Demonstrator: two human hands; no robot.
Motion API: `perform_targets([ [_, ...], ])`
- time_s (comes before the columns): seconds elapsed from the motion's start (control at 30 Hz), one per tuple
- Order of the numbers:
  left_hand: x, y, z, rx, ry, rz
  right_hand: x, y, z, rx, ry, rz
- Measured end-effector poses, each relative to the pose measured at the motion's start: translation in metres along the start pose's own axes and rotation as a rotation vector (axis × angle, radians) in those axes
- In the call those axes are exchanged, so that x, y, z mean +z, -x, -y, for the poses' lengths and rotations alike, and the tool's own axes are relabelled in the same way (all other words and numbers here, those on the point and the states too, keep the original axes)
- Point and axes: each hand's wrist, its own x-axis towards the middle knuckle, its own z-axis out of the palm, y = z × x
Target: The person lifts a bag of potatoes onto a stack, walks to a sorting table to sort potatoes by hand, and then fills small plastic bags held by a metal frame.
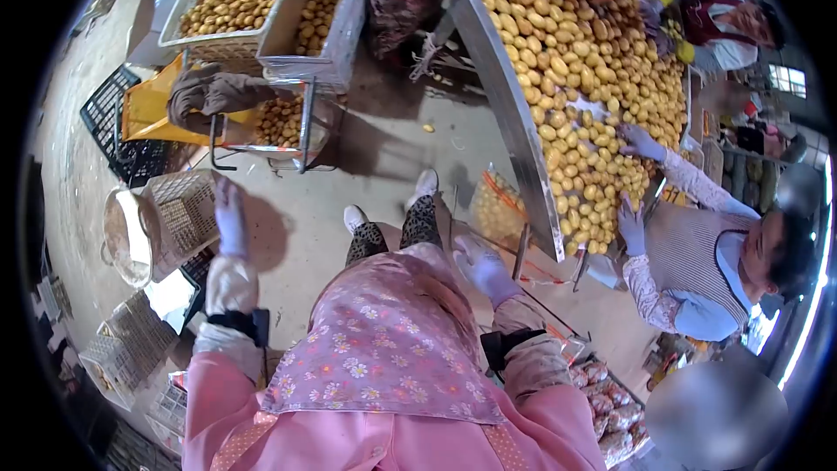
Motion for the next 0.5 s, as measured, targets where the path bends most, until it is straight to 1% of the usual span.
perform_targets([
  [0.07, 0.029, 0.06, -0.079, -0.149, 0.108, 0.081, -0.006, 0.007, -0.008, -0.009, 0.029, -0.009],
  [0.13, 0.052, 0.096, -0.085, -0.324, 0.155, 0.206, -0.009, 0.001, -0.019, 0.081, -0.137, -0.019],
  [0.17, 0.059, 0.105, -0.096, -0.326, 0.153, 0.195, -0.016, -0.007, -0.012, 0.074, -0.135, -0.011],
  [0.23, 0.076, 0.115, -0.114, -0.674, 0.051, 0.433, -0.029, -0.035, 0.002, 0.329, -0.244, 0.153],
  [0.27, 0.084, 0.117, -0.114, -0.688, 0.057, 0.396, -0.017, -0.051, -0.013, 0.005, -0.233, 0.032],
  [0.33, 0.102, 0.114, -0.103, 0.21, -0.607, 0.342, 0.01, -0.098, -0.029, -0.143, -0.294, 0.042],
  [0.37, 0.109, 0.096, -0.125, 0.012, -0.524, 0.443, 0.013, -0.131, -0.035, -0.165, -0.293, 0.071],
  [0.43, 0.135, 0.056, -0.133, 0.17, -0.733, 0.361, 0.031, -0.198, -0.047, -0.016, -0.436, 0.359],
  [0.47, 0.15, 0.033, -0.131, 0.224, -0.794, 0.314, 0.065, -0.234, -0.078, 0.116, -0.571, 0.37],
  [0.5, 0.162, 0.011, -0.121, 0.269, -0.858, 0.31, 0.113, -0.272, -0.122, -0.066, -0.519, 0.07],
])
